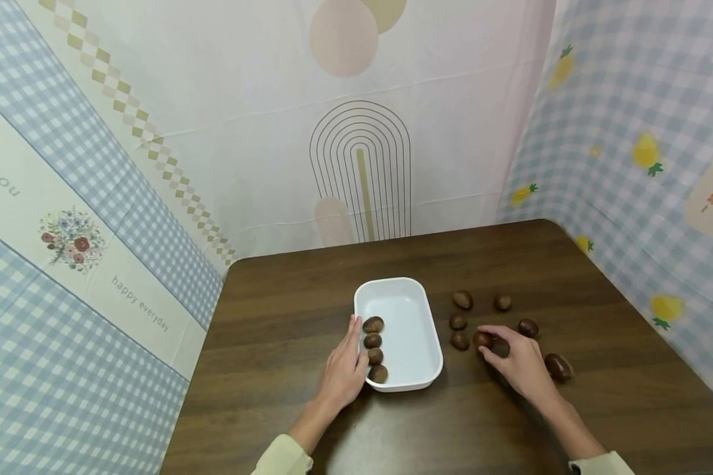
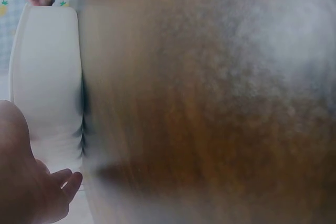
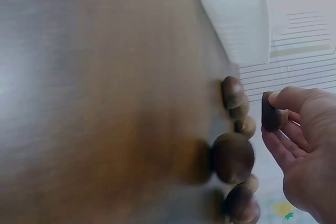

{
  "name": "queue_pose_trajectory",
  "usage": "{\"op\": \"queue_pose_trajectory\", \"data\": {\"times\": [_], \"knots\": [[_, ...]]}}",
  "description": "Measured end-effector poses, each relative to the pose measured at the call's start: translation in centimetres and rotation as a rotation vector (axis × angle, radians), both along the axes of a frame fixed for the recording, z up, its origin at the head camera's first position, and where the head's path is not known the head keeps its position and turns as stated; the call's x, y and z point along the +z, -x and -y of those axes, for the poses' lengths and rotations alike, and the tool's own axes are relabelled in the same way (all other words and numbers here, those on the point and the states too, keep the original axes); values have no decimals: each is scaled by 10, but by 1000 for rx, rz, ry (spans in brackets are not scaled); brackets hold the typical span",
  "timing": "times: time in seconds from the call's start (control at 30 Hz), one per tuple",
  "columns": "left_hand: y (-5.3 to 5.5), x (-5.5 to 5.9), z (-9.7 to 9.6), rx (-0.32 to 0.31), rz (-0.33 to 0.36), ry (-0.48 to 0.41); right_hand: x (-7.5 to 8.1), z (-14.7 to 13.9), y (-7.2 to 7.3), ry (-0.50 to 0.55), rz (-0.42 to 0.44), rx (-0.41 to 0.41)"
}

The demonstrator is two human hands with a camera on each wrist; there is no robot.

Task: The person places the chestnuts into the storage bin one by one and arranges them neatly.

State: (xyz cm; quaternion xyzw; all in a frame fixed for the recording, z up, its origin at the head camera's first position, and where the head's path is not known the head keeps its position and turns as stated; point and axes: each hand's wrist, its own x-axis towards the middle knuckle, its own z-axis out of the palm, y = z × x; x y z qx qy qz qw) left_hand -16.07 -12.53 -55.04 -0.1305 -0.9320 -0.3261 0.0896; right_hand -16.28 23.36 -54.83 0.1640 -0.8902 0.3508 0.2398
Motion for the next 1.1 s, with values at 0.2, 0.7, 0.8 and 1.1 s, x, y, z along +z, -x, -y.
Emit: {"op": "queue_pose_trajectory", "data": {"times": [0.2,0.7,0.8,1.1], "knots": [[-1,0,0,-4,-3,1,12,8,18,13,-15,6],[-1,0,0,0,-21,8,34,49,63,136,81,26],[0,0,0,1,-20,8,36,62,72,152,104,50],[1,-1,0,-1,-18,-1,38,105,95,172,151,73]]}}
